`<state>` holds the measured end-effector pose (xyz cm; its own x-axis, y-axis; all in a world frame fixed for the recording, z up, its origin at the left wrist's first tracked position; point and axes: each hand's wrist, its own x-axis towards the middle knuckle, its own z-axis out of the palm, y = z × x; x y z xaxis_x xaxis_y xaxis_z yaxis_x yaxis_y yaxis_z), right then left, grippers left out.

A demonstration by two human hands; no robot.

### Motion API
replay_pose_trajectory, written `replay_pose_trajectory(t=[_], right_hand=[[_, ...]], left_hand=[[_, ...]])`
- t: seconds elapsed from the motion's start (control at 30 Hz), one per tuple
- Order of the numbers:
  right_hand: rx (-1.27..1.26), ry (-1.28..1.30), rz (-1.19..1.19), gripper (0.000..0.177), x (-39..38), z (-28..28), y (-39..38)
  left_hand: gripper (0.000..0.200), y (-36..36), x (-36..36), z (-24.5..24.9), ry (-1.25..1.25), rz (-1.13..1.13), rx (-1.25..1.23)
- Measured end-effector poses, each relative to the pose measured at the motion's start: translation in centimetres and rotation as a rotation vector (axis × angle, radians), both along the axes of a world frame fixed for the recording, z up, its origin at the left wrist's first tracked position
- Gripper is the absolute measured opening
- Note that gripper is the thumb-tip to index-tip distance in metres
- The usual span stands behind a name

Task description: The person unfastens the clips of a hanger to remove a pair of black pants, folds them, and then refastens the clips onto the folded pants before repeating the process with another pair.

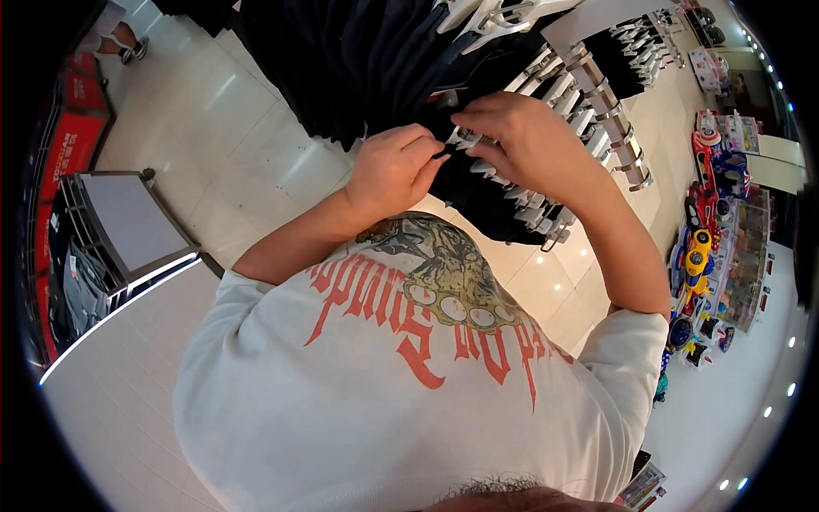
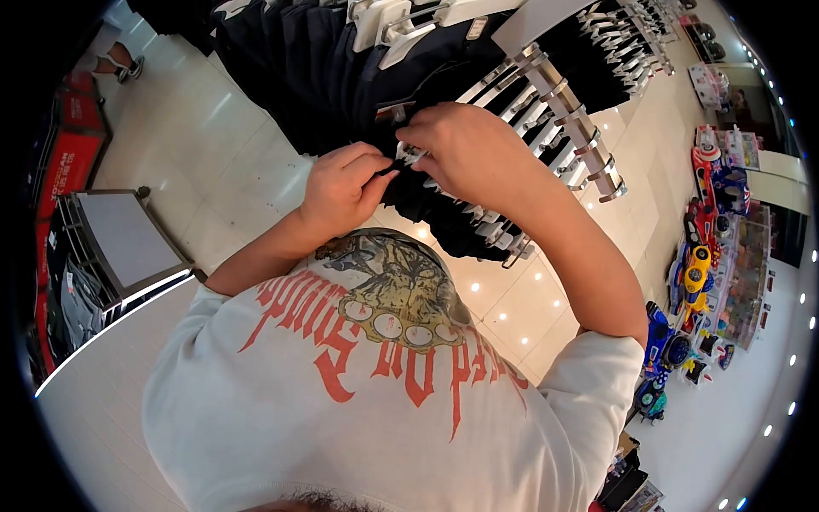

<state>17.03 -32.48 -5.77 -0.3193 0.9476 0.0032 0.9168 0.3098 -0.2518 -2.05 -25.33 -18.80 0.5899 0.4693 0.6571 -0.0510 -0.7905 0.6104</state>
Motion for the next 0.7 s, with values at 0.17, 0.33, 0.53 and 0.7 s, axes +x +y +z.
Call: replay_pose_trajectory(t=[0.17,0.33,0.53,0.7], right_hand=[[-0.042,0.022,-0.036,0.036,-0.2,-0.1,0.3],[0.033,0.053,-0.013,0.039,0.2,-1.1,0.2],[0.212,0.266,-0.193,0.063,-1.2,0.6,-4.6],[0.472,0.422,-0.446,0.051,-0.2,-2.8,-12.1]], left_hand=[[0.014,0.5,0.1,0.2,-0.031,-0.010,0.017],[0.013,0.5,-0.1,0.5,0.025,-0.009,-0.047],[0.026,0.6,-1.4,0.7,-0.022,0.172,-0.016],[0.033,-2.6,-2.3,0.4,0.110,0.093,0.040]])
